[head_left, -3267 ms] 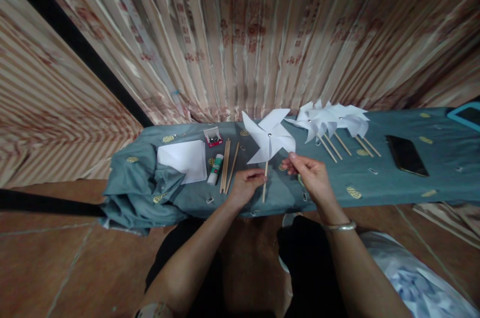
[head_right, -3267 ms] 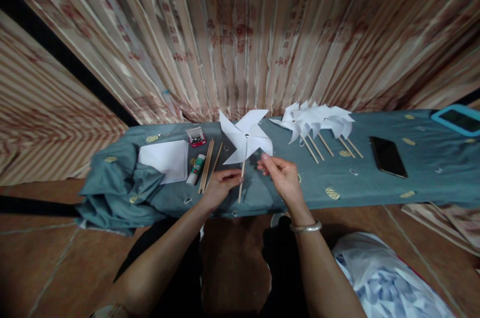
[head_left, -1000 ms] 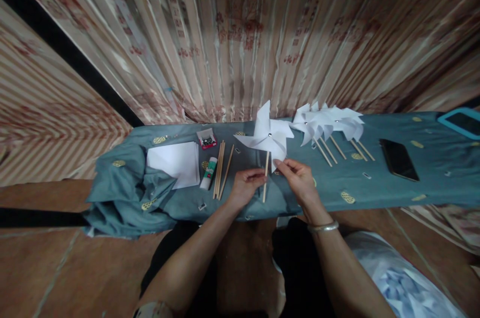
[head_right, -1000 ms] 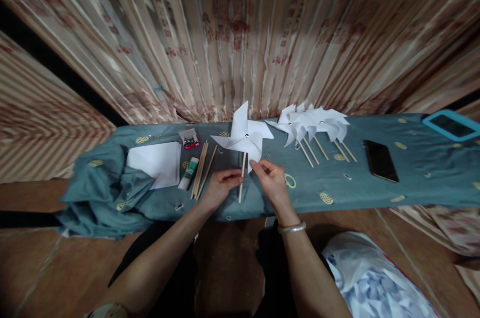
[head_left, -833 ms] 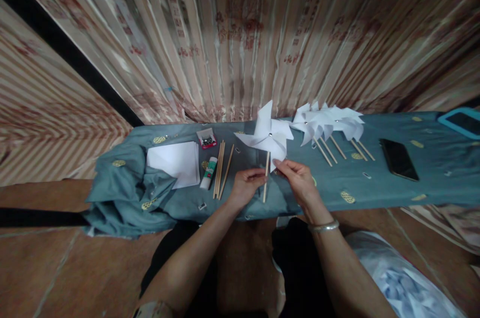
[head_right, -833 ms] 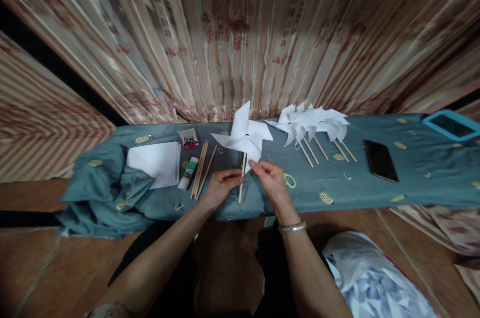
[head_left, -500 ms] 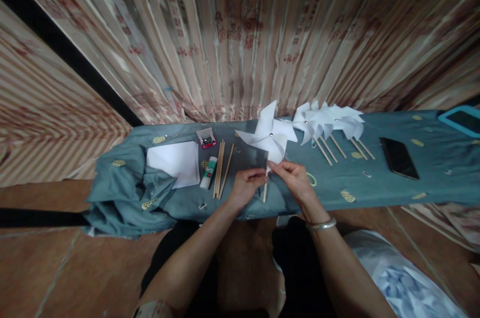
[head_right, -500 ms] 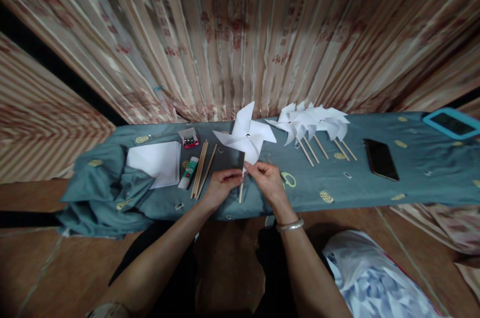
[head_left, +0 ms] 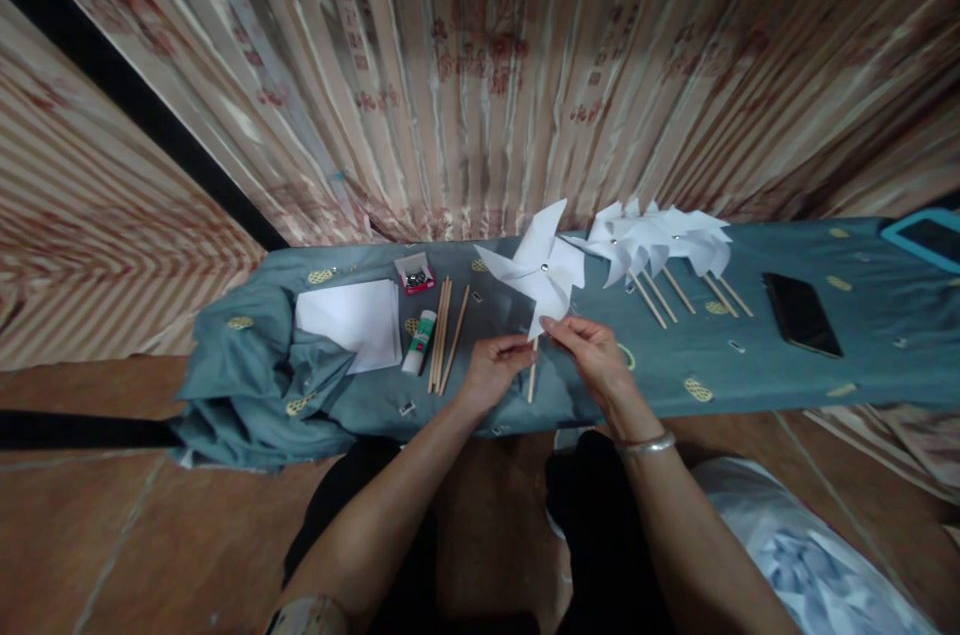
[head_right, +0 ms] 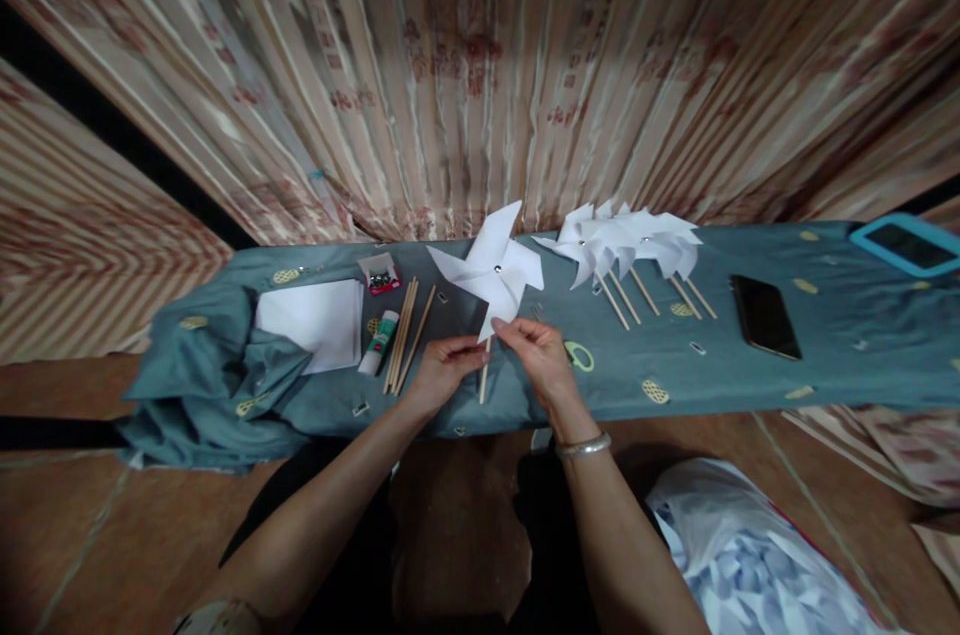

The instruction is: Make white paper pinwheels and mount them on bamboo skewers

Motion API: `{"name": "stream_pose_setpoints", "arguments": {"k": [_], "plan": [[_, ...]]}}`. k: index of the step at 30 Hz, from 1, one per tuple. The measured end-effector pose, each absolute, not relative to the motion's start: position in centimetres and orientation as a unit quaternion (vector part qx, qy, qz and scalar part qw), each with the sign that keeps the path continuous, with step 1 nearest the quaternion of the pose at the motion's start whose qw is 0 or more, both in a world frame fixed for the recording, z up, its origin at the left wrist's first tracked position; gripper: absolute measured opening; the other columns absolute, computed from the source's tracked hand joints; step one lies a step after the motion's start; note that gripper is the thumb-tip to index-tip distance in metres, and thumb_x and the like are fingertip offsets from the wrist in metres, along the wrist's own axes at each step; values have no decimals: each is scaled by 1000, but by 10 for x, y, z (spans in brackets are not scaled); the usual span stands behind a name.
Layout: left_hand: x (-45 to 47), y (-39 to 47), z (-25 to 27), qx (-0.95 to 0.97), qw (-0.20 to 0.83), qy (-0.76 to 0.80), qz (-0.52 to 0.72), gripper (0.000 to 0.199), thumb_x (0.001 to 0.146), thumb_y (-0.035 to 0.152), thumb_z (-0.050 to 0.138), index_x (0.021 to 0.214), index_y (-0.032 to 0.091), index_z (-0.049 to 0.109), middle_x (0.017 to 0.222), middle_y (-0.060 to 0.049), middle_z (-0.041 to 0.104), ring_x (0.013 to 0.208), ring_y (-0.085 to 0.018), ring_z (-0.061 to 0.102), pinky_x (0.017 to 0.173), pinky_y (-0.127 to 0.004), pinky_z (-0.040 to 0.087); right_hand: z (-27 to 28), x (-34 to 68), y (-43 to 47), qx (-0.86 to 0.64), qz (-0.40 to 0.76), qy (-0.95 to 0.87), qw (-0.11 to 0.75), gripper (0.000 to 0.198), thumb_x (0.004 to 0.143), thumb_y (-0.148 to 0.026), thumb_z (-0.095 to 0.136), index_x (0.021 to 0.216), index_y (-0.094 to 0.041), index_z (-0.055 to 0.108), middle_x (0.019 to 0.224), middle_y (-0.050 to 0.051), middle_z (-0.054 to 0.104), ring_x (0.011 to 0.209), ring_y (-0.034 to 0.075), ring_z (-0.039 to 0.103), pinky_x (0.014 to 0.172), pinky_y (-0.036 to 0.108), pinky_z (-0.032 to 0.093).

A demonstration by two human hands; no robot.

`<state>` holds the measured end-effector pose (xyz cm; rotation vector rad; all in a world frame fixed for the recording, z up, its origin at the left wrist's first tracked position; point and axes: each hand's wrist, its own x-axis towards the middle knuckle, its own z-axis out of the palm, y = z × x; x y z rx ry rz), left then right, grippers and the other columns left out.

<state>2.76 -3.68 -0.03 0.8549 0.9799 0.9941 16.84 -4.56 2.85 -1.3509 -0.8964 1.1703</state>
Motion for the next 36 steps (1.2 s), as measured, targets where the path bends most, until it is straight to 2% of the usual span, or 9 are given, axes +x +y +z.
{"name": "stream_pose_setpoints", "arguments": {"k": [4,8,11,14,17,22,28,36], "plan": [[28,-38,1,395,685,429,436,30,49,28,85,76,16,78,73,-3,75,69,-17,65,76,-31,52,25,166,-43,-587,448,-446,505,39,60,-55,79,52,-19,66,51,-2,60,50,10,48,55,26,38],[27,-37,-1,401,684,425,437,31,51,28,84,78,15,78,74,-4,75,70,-18,66,76,-31,52,23,166,-44,-609,384,-497,485,42,63,-56,76,48,-19,63,45,-3,55,47,10,44,51,26,34],[26,-36,-3,403,678,429,441,31,52,27,84,80,15,78,77,-5,76,74,-19,67,79,-32,52,25,166,-46,-616,370,-499,485,40,63,-54,76,48,-20,64,52,-1,62,53,12,53,55,26,40],[24,-35,-2,400,678,424,447,31,51,30,86,78,16,78,76,-4,75,74,-18,67,80,-32,52,26,168,-47,-599,415,-482,487,34,58,-53,80,56,-20,70,71,4,74,69,18,64,67,29,48],[22,-35,2,389,687,419,448,34,48,33,87,76,16,78,74,-3,75,72,-17,66,80,-31,51,23,170,-48,-578,463,-461,489,35,54,-53,83,61,-21,72,80,5,76,76,20,67,74,32,51],[20,-36,5,381,690,431,439,38,44,34,89,75,17,78,71,-3,74,67,-16,64,76,-30,51,21,170,-46,-581,469,-442,497,35,54,-54,82,59,-21,72,76,5,75,77,21,67,78,35,50],[17,-35,6,383,693,440,424,37,42,33,89,74,17,78,71,-3,75,66,-15,65,76,-30,52,24,164,-44,-587,476,-401,518,35,47,-51,85,57,-21,72,72,3,74,70,18,64,74,32,49],[15,-39,7,401,678,460,410,36,45,33,88,75,16,78,75,-5,76,68,-17,66,76,-31,52,30,159,-45,-542,556,-368,511,29,49,-46,86,57,-22,73,62,0,71,64,15,61,75,31,49]]}}
